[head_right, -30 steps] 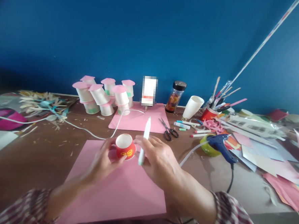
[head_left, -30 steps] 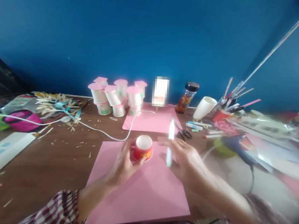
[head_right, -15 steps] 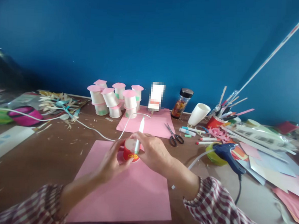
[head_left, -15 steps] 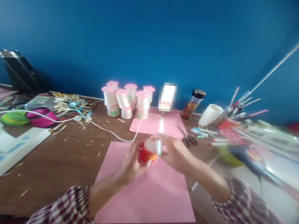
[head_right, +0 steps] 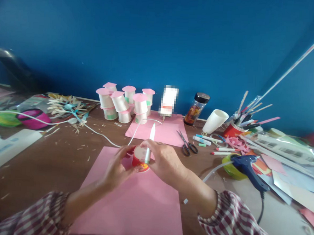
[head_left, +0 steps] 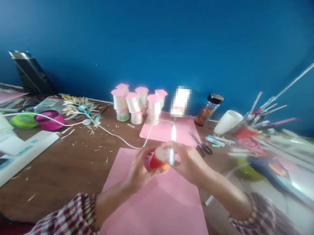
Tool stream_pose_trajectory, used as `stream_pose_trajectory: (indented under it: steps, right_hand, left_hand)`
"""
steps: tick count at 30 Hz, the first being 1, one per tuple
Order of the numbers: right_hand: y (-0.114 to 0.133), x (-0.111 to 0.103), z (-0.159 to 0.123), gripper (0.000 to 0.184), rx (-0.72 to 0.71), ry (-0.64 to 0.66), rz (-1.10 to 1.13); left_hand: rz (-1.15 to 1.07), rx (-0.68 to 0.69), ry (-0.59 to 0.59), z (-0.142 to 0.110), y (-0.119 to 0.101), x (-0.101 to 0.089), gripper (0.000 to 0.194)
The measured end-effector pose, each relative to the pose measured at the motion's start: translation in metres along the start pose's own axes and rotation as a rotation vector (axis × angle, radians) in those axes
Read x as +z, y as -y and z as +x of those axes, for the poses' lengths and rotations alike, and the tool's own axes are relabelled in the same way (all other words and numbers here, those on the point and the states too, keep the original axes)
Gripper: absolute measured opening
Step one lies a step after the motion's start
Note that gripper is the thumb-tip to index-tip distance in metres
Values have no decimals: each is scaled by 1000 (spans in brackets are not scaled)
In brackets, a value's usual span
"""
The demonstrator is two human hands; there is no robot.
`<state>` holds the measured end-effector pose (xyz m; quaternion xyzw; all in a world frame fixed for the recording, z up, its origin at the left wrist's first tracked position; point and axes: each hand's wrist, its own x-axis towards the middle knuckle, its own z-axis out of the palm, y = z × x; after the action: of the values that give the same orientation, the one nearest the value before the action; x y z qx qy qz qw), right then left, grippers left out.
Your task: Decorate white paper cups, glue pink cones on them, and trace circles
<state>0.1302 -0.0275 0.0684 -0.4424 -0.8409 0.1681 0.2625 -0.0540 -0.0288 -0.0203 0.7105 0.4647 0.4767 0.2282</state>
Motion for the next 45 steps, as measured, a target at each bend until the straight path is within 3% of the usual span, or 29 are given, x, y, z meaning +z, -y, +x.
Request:
stream_pose_trajectory:
  steps: [4, 8, 10, 12, 15, 21, 25, 31, 37, 41, 43, 45]
  right_hand:
    - [1, -2, 0, 44, -10, 2, 5]
    - [0, -4, 2, 42, 12, 16, -1]
    - [-1, -4, 2, 39, 29, 24, -5]
    - [-2, -4, 3, 35, 46, 31, -2]
    - [-1, -5, 3, 34, 39, 36, 9]
    - [0, -6, 3, 37, 22, 49, -10]
    - [0, -8, 4, 32, 33, 48, 6]
    - [-4, -25, 11, 41, 17, 175, 49]
    - [-20, -49, 53, 30, 84, 77, 285]
    - [-21, -32, 103, 33, 98, 115, 268]
    - [-18, -14, 123, 31, 95, 233, 218]
    - [-13, 4, 137, 29, 68, 435, 245]
  left_hand:
    - [46, 10, 26, -1, 1, 2, 42]
    - [83, 59, -2, -2, -4, -3, 56]
    - [134, 139, -31, -2, -10, -9, 60]
    - [240, 249, -31, -1, -18, -16, 50]
    - [426, 361, 42, 3, -31, -26, 33]
    - [692, 356, 230, 7, -57, -38, 25]
    - [777, 305, 321, 1, -65, -36, 38]
    - [988, 304, 199, -16, -54, -22, 67]
    - [1034, 343, 166, -18, -51, -17, 75]
    - [990, 303, 179, -20, -48, -15, 77]
    - [919, 283, 189, -24, -43, -13, 79]
    - [837, 258, 189, -28, -37, -11, 80]
